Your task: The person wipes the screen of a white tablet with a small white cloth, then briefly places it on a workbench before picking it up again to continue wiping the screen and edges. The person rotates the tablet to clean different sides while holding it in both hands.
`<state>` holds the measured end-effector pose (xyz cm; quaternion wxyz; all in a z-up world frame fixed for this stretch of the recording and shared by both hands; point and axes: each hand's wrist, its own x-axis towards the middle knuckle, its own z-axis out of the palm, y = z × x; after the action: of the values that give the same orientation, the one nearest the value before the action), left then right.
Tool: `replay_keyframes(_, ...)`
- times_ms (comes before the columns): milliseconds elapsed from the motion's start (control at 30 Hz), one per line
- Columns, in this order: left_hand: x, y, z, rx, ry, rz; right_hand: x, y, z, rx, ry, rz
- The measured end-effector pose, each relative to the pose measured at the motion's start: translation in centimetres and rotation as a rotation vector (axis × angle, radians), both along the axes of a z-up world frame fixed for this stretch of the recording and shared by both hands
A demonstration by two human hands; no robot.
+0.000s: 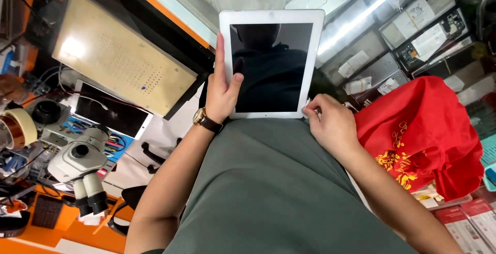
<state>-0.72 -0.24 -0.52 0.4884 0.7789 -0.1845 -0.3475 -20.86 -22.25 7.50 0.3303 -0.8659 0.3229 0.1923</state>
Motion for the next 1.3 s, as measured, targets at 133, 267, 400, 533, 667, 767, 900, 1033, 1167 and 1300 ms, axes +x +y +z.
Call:
replay_keyframes(133,0.0,0.6,-1.2,-0.027,-0.014,0.074,0.9,-0.4,1.0,0.091,0.161,0.030)
replay_keyframes(267,0.8,0.0,-0.5,-0.124,-0.085,0.266,2.1,-1.1,-0.6,-0.001,0.007,0.036)
replay_keyframes(400,0.0,3.2,-4.6,-0.479,0.351,0.567,6.3,-2.2,-0.8,-0.036,-0.094,0.019)
replay_keyframes(533,-0.1,1.4,-0.4,-0.031,0.375,0.645,7.5,-2.4,-1.7,-0.012,-0.171,0.038)
replay_keyframes(667,-1.1,1.8,-1.4,0.113,0.374,0.655,10.3,-2.8,-2.2,-0.092,-0.297,0.074)
replay_keyframes(767,1.2,-0.4,1.3,0.039,0.371,0.693,13.0,-3.7,-3.2,-0.041,-0.352,0.076)
replay_keyframes(900,1.7,-0.5,1.3,0.057,0.337,0.675,9.7,-2.3,-1.9,-0.008,-0.196,0.109)
replay_keyframes(1033,1.8,0.2,0.4,0.063,0.296,0.585,11.5,-2.8,-2.5,-0.015,-0.237,0.049)
replay_keyframes(1167,2.1,-0.7,1.2,0.086,0.339,0.655,10.0,-1.9,-2.3,-0.029,-0.306,0.100)
replay_keyframes(1300,2.3,-0.3,0.5,0.096,0.343,0.626,9.6,-1.8,-2.5,0.035,-0.160,0.029)
